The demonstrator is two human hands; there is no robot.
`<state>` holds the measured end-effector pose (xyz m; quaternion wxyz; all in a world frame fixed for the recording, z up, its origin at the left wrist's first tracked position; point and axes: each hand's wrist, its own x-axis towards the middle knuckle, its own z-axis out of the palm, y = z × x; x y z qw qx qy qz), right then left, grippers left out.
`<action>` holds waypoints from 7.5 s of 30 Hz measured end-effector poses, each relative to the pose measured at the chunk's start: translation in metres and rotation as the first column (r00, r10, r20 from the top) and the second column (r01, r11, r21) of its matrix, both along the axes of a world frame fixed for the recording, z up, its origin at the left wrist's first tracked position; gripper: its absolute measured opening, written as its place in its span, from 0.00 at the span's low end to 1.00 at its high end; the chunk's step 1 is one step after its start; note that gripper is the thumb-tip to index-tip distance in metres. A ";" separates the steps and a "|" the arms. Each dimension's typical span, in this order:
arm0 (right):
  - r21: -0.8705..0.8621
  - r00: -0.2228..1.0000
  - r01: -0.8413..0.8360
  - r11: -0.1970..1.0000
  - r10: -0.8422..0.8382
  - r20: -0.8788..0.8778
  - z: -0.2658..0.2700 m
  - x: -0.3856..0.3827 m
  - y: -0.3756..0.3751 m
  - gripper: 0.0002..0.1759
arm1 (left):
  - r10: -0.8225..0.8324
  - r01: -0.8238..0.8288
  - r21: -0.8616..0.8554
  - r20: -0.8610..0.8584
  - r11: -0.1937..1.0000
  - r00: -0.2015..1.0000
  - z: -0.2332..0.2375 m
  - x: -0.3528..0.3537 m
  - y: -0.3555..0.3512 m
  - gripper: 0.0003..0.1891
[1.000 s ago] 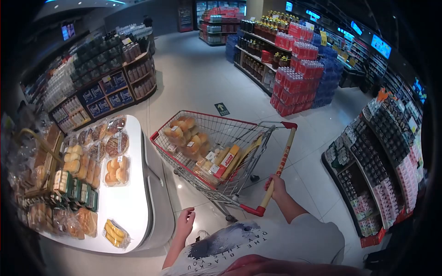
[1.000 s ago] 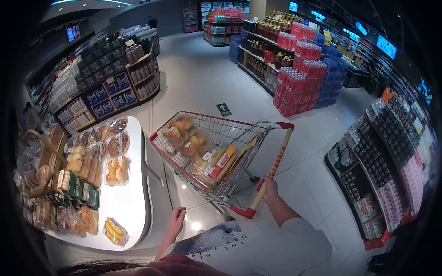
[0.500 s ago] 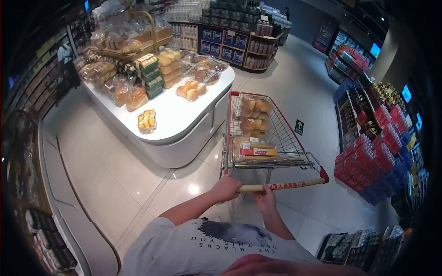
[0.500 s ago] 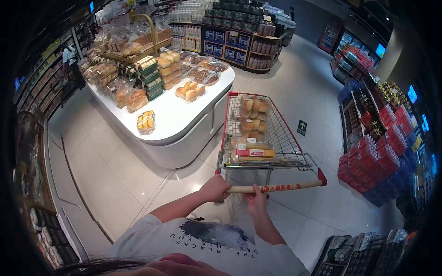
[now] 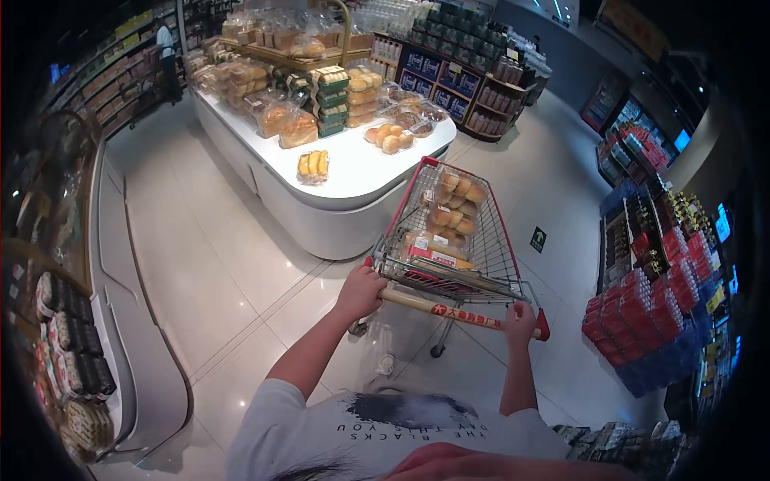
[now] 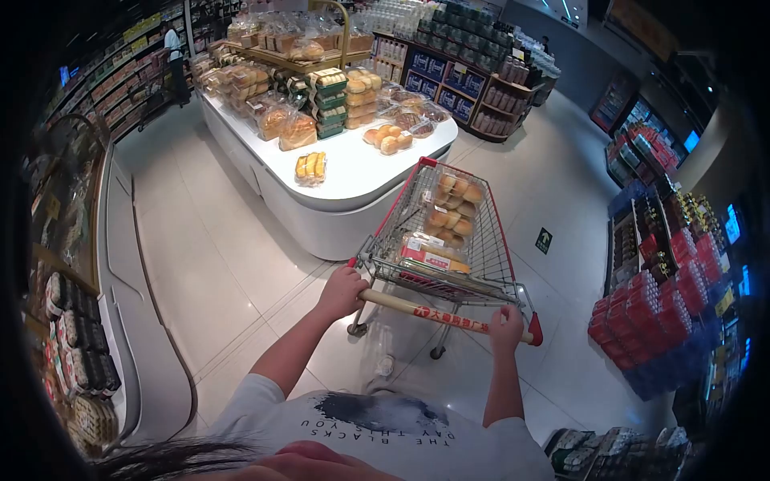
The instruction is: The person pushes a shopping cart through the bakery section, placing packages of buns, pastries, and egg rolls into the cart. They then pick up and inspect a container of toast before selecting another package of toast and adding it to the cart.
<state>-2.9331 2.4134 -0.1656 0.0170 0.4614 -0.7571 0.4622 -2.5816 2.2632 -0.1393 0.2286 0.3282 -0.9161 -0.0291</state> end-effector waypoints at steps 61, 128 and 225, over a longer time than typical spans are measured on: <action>0.302 0.036 -0.468 -0.831 0.323 0.946 0.020 0.190 0.266 0.22 | 0.739 -0.757 -0.204 -0.169 0.621 0.652 -0.024 0.170 0.621 0.10; 0.478 -0.267 -0.813 -0.332 0.942 0.202 0.122 0.762 -0.465 0.25 | 0.881 -0.859 -0.405 -0.214 0.313 0.423 0.041 0.723 -0.063 0.09; 0.417 0.859 0.336 0.844 -0.456 0.231 -0.031 0.938 -0.906 0.11 | -0.287 0.338 0.009 0.549 0.941 0.785 0.201 0.926 -1.042 0.31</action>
